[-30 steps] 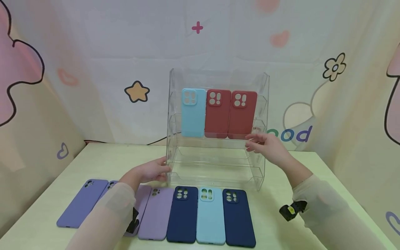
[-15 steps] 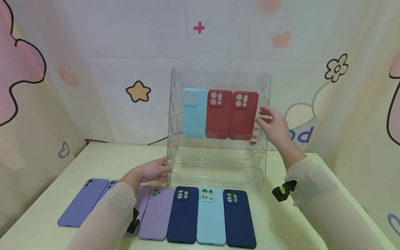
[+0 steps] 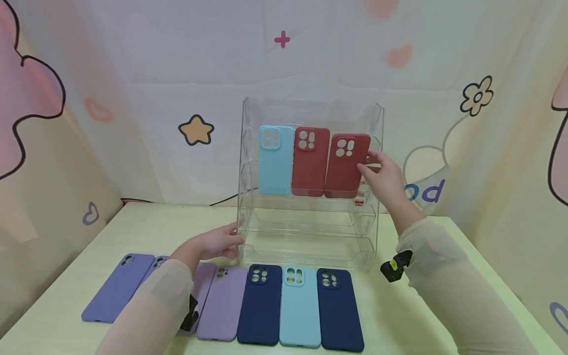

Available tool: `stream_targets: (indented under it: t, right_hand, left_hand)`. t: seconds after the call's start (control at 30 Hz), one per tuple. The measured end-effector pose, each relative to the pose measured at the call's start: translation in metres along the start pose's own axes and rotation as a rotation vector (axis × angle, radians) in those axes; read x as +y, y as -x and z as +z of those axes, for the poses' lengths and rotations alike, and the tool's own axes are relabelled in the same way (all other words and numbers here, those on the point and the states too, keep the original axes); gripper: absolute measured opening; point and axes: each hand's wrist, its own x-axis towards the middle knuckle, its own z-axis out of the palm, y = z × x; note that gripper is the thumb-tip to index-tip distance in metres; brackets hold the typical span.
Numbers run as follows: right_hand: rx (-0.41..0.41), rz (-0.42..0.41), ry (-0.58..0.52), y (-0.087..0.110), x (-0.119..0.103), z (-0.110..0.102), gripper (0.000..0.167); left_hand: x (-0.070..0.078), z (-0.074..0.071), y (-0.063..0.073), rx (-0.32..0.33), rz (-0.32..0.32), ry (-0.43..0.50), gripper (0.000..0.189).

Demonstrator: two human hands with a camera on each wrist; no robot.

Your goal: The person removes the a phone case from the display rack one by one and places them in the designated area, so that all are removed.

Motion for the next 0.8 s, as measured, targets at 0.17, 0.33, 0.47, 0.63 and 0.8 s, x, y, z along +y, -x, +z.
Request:
stream_targets:
  t: [0.17, 0.33, 0.47, 0.63, 0.8]
  right_hand:
    - [0.002, -0.058, -0.009, 0.002, 0.002, -0.004, 0.047]
    - [0.075, -0.136, 0.014, 0.003, 0.001, -0.007, 0.042]
    - [0.127, -0.179, 0.029, 0.005, -0.002, -0.010, 0.039]
    - [0.166, -0.220, 0.002, 0.009, -0.009, -0.018, 0.039]
    - [0.190, -0.233, -0.039, 0.013, -0.014, -0.025, 0.040]
  left_hand:
    - [0.002, 0.001, 0.000, -0.003, -0.001, 0.002, 0.076]
    - [0.003, 0.000, 0.002, 0.000, 0.002, -0.010, 0.076]
    - [0.003, 0.000, 0.002, -0.003, 0.007, 0.005, 0.075]
    - [0.002, 0.000, 0.002, -0.004, 0.002, 0.003, 0.075]
    - [0.003, 0.000, 0.003, -0.005, 0.005, -0.001, 0.074]
